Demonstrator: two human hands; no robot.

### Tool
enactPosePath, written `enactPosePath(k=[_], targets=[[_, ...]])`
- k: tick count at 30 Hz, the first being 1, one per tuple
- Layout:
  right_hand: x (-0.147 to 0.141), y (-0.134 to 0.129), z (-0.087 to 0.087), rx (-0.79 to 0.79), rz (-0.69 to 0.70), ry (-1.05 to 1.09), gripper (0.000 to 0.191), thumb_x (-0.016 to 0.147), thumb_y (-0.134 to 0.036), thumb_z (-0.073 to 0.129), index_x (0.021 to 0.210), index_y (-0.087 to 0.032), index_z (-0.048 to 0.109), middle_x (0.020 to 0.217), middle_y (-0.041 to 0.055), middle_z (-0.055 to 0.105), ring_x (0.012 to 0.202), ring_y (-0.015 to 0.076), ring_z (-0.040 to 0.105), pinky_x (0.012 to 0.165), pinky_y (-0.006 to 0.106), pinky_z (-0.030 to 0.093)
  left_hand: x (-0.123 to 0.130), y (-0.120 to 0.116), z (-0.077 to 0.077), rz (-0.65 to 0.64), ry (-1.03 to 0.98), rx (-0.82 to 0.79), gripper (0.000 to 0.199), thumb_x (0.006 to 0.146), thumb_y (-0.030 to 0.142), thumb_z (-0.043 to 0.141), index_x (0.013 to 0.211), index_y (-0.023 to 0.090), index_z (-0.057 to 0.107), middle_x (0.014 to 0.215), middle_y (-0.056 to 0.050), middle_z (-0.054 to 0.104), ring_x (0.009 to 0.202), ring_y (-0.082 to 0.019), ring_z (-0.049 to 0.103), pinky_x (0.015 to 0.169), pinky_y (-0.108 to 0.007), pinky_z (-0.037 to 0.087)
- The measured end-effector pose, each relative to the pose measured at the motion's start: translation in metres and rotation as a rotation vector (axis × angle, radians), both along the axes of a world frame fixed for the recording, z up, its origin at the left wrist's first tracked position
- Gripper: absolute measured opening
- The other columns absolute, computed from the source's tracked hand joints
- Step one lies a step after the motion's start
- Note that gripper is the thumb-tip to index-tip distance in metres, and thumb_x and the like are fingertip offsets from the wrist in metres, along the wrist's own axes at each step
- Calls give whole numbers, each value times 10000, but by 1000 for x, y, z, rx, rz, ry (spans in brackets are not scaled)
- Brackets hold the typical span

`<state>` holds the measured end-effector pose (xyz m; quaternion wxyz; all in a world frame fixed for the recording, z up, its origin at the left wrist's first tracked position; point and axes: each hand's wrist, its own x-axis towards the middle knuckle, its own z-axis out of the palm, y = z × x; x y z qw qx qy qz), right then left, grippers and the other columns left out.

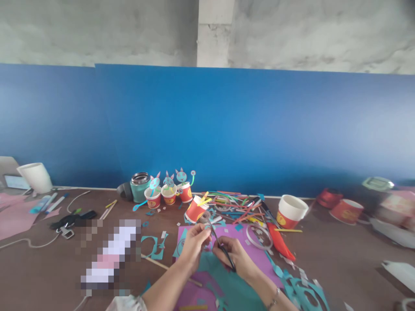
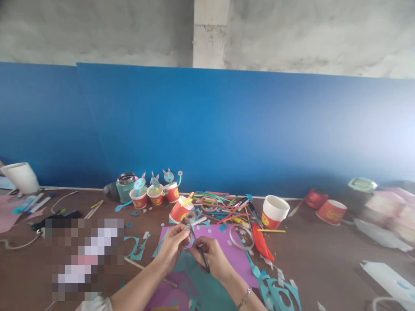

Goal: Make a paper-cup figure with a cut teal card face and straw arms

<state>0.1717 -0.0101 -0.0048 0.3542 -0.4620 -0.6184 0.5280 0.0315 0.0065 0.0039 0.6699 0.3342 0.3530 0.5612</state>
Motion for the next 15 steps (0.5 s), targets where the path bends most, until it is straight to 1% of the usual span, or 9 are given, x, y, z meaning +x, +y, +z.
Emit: enactPosePath(k=[3,5,11,15], targets=[[0,-1,0,0,13,33,293,696,-421,683,709,-168,536,412,-86,443,337,59,381,339,168,287,0,0,-1,-34,9,-1,343,526,356,799,527,159,518,434,39,527,410,-47,386,439,-187,255],[1,-2,1,4,12,28,303,700,-436,675,703,-168,533,411,-89,432,341,56,372,343,168,286,-1,1,-1,-47,14,1,331,529,351,798,533,157,529,433,34,528,404,-49,376,432,-194,239],[0,-2,6,-2,-2,0,298,708,-433,668,680,-168,533,396,-91,403,327,46,332,334,170,260,-1,3,-2,-37,12,11,343,516,359,801,526,149,530,431,37,513,407,-43,353,453,-197,221],[0,-2,6,-6,-1,-3,282,707,-415,675,683,-167,544,386,-91,401,319,50,340,333,171,262,-1,1,-1,-23,11,12,343,517,361,799,530,154,526,439,44,503,421,-50,370,467,-200,236]])
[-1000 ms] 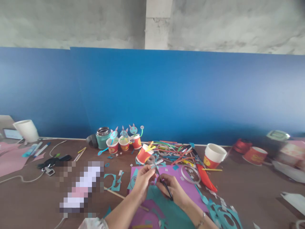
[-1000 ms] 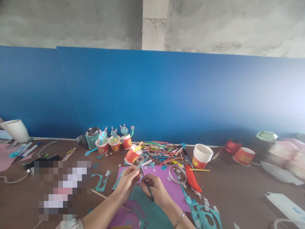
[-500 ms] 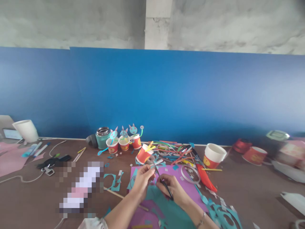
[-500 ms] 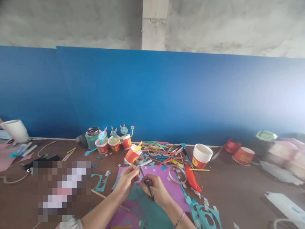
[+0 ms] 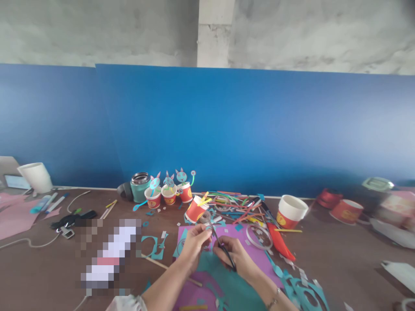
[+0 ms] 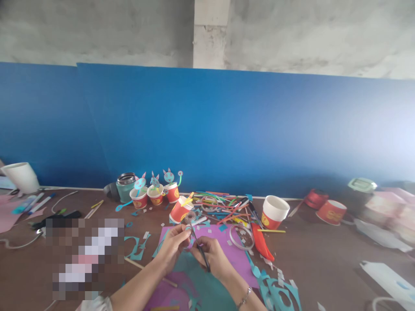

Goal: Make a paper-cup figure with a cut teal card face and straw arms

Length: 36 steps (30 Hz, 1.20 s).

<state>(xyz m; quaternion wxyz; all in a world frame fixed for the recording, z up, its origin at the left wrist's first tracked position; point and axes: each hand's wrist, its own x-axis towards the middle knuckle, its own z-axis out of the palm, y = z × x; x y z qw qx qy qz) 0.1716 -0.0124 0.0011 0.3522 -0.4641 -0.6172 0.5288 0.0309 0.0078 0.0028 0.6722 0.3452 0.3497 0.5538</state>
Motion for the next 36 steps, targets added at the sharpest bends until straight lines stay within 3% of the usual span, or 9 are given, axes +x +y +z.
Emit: enactPosePath(k=[17,24,36], targets=[[2,1,-2,-15,4,23,290,698,-418,683,699,-160,550,403,-93,410,334,47,350,336,164,278,0,0,-1,-8,12,21,324,524,346,778,513,163,511,431,55,465,429,-55,334,465,-217,201],[2,1,-1,-23,-4,-4,311,692,-441,687,702,-158,557,406,-86,426,337,56,373,336,169,297,0,-1,-3,6,24,25,369,570,420,760,525,171,492,455,54,459,439,-58,343,459,-211,213],[3,-3,6,-65,23,36,289,685,-424,677,699,-161,558,396,-89,428,342,56,365,347,172,293,-3,7,-7,-18,58,37,372,503,400,777,502,176,480,427,70,419,427,-53,314,469,-214,207]])
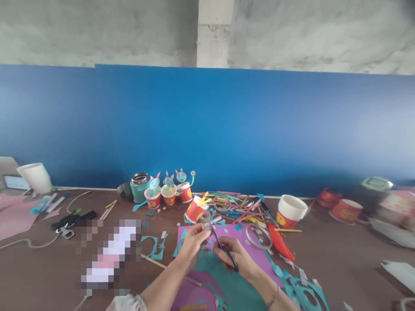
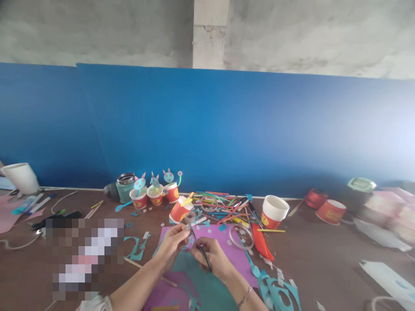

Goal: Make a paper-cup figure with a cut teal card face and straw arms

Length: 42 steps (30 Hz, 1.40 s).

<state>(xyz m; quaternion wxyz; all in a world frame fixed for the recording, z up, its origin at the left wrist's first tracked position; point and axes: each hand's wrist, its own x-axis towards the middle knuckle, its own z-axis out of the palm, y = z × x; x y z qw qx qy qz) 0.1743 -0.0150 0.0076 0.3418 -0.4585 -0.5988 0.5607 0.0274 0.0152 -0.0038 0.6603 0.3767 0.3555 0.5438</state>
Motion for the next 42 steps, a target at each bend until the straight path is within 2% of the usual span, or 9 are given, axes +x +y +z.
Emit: enactPosePath(k=[6,11,17,22,25,30,33,37,42], targets=[[0,0,1,15,9,-35,273,700,-416,652,694,-160,557,381,-89,433,327,51,346,342,173,270,-2,-1,4,-16,47,28,366,520,409,758,495,179,474,431,63,422,432,-57,316,472,-218,201],[2,4,-7,27,-21,-81,282,702,-423,660,683,-160,560,381,-82,444,318,54,350,337,179,272,-10,5,8,-52,159,52,392,564,455,712,458,198,436,390,66,389,397,-61,277,440,-226,178],[5,12,-22,54,-129,-120,270,685,-422,665,684,-172,563,378,-77,447,303,69,377,313,182,293,-37,12,24,-129,494,99,226,621,304,709,474,175,596,373,38,463,365,-71,298,424,-238,171],[6,15,-25,53,-172,-131,243,672,-397,663,689,-176,565,393,-63,476,320,83,418,321,183,320,-49,14,25,-167,768,196,217,632,237,678,438,171,605,358,45,443,386,-95,361,443,-233,231],[5,15,-23,47,-169,-129,229,661,-383,665,685,-176,570,397,-64,477,318,83,418,319,183,314,-49,14,22,-209,895,224,63,625,178,649,571,168,680,461,22,560,455,-124,477,471,-223,306],[4,13,-21,55,-159,-120,238,689,-405,623,693,-173,570,380,-70,467,314,78,397,323,184,315,-54,18,23,-170,1105,252,284,595,115,627,863,164,709,699,-19,685,649,-168,611,572,-222,394],[3,13,-20,63,-147,-128,241,697,-406,612,694,-168,571,371,-77,459,306,70,381,325,182,308,-61,22,28,-105,1216,291,191,651,142,600,808,169,705,782,-43,702,758,-182,630,660,-238,408],[1,12,-20,62,-160,-152,230,692,-394,615,683,-171,563,366,-82,454,293,64,370,315,176,283,-68,22,33,-94,1339,297,169,676,137,563,763,187,699,780,-51,709,769,-201,643,659,-257,407],[-2,9,-19,67,-184,-164,224,683,-389,620,692,-170,572,370,-83,453,297,66,372,314,177,281,-65,12,38,-189,1413,325,175,614,160,624,767,212,690,817,-46,705,804,-226,644,656,-264,413]])
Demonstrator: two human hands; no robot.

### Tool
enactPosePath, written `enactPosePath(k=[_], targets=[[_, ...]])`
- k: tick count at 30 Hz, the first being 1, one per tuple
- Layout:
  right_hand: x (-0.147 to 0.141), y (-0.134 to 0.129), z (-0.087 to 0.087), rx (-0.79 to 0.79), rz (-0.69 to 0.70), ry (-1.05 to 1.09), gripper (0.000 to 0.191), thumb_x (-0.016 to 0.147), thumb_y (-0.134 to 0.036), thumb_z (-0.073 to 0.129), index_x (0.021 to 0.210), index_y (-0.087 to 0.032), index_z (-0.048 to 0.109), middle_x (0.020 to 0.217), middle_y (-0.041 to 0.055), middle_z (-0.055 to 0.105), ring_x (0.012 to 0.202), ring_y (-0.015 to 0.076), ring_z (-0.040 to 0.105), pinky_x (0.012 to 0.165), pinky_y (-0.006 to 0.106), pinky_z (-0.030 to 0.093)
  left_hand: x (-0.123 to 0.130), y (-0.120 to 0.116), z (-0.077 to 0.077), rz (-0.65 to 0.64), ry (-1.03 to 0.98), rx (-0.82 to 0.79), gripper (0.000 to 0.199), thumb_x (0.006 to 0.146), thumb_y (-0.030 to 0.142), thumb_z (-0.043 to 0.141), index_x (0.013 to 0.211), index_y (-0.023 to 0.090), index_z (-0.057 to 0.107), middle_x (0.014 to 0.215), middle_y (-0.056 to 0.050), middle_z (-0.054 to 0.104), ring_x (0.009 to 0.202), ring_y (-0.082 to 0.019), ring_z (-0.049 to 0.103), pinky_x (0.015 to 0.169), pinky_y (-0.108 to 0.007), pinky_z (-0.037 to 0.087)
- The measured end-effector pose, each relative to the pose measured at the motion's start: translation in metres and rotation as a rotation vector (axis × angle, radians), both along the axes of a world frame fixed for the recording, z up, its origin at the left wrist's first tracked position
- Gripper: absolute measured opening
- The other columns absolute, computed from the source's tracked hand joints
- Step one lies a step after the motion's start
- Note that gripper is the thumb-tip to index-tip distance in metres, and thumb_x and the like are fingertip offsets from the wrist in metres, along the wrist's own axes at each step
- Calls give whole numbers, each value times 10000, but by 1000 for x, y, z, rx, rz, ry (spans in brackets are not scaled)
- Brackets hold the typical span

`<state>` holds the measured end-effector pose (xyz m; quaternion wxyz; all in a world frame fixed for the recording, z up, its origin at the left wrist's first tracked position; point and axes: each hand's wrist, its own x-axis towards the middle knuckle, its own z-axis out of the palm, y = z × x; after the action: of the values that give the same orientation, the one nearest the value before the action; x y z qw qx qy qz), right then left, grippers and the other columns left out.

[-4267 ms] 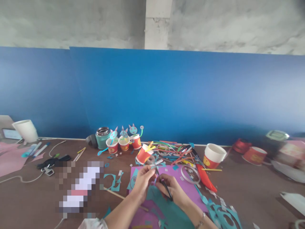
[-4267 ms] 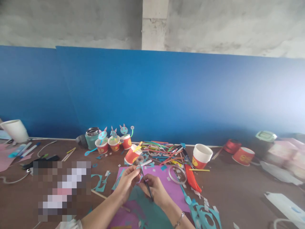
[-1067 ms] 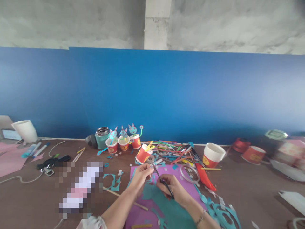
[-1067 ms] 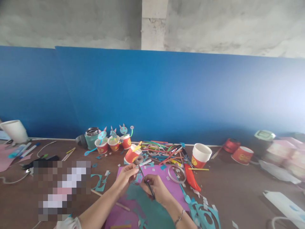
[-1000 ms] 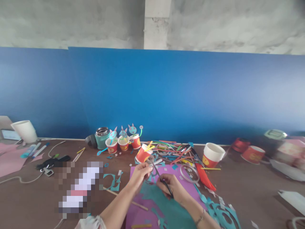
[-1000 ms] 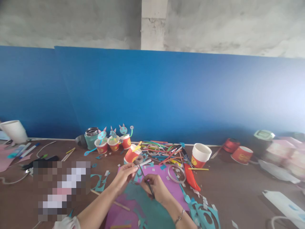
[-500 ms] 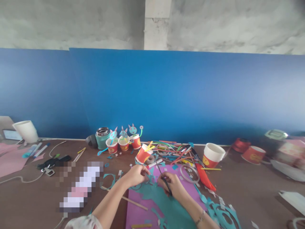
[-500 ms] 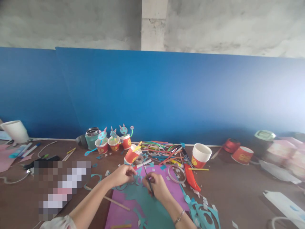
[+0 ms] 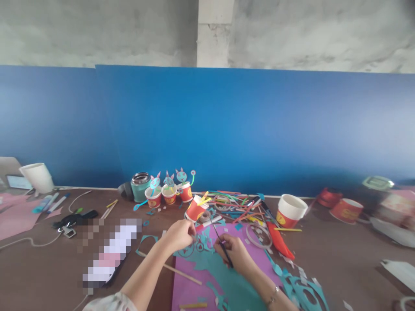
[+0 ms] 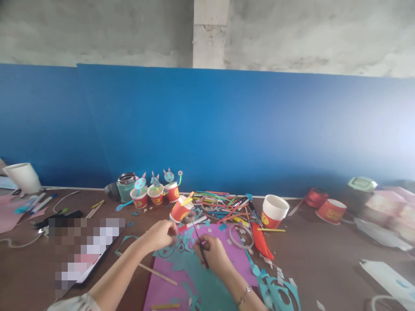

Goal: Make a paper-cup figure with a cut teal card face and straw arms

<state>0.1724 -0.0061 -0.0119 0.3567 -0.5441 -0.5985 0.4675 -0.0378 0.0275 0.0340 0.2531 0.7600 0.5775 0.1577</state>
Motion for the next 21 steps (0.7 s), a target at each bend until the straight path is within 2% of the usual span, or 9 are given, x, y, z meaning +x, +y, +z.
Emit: enactPosePath(k=[2,4,6,8,11,15,21], targets=[[0,0,-1,-2,3,21,219,685,-385,619,696,-171,574,369,-86,443,300,68,368,314,178,280,4,-6,3,-62,22,-40,184,555,220,694,739,223,684,779,-35,698,756,-235,644,612,-263,414],[0,0,-3,3,1,30,203,685,-372,619,704,-174,578,373,-87,440,305,71,373,315,178,281,10,-14,7,-133,50,-83,301,477,258,753,769,232,684,787,-34,695,735,-250,644,590,-268,422],[1,1,-4,16,-4,30,187,687,-359,620,709,-177,580,382,-85,443,313,76,383,318,179,285,16,-21,11,-202,118,-107,375,474,252,754,840,222,682,844,-66,695,794,-284,644,627,-291,445],[1,1,-6,18,-12,26,179,687,-354,620,707,-182,576,388,-84,446,315,77,383,316,178,281,20,-26,13,-230,143,-121,324,513,228,719,835,210,686,901,-103,692,851,-309,642,668,-313,459],[2,1,-9,14,-16,32,171,694,-355,613,702,-189,572,393,-84,447,311,76,371,312,179,274,23,-29,15,-237,161,-174,249,536,201,683,785,204,689,936,-129,687,872,-327,644,689,-334,472],[2,1,-11,20,-10,42,176,694,-362,617,699,-191,574,393,-83,447,307,78,369,312,181,271,23,-27,15,-212,184,-150,438,534,157,659,970,205,654,1009,-139,677,941,-334,628,736,-352,471],[2,1,-8,39,-10,4,175,716,-366,588,706,-192,574,396,-82,431,327,92,386,334,191,277,24,-28,19,-217,218,-168,330,525,192,684,855,197,676,980,-128,686,905,-317,634,718,-334,472]])
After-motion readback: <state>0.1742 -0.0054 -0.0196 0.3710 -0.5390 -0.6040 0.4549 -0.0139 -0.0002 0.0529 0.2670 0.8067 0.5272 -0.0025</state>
